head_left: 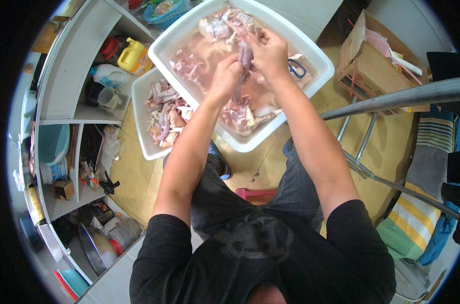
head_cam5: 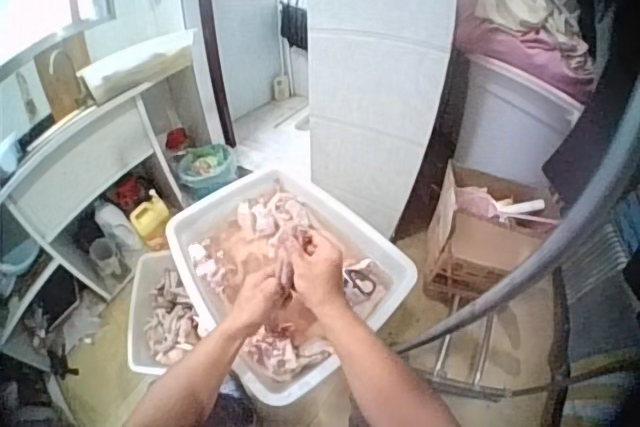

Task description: The person cleans and trims pieces of meat in a container of water by hand and using scissors, then places them into an adjacent bin.

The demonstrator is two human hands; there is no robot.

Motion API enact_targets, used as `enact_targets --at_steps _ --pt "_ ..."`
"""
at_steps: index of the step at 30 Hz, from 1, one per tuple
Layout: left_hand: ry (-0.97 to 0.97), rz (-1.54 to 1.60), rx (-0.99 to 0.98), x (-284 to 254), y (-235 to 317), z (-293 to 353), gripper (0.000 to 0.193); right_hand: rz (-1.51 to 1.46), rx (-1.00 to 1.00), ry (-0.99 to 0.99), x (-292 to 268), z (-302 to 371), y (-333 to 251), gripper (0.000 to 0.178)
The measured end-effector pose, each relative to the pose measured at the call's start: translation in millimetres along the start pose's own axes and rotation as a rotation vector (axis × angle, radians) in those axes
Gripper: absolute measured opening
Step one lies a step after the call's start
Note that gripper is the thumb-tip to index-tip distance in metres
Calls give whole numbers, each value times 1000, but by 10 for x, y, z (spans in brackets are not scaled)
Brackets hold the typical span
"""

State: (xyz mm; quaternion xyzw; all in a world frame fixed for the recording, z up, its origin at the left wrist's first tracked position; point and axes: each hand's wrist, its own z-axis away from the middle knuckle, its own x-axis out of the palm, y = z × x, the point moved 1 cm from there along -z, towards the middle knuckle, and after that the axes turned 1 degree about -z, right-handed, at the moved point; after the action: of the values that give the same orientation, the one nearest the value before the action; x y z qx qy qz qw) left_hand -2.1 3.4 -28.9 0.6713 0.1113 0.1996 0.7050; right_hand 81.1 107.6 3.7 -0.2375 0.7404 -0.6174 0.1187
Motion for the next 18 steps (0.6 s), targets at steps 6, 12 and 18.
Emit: enact_targets --at_steps 6,12,18 --pt "16 142 -65 111 95 84 33 -188 115 9 -17 -63 59 27" --pt "-18 52 -86 57 59 44 27 -382 69 -42 85 1 -15 30" --pt "-4 175 -87 106 -54 38 29 -550 133 54 41 -67 -1 22"
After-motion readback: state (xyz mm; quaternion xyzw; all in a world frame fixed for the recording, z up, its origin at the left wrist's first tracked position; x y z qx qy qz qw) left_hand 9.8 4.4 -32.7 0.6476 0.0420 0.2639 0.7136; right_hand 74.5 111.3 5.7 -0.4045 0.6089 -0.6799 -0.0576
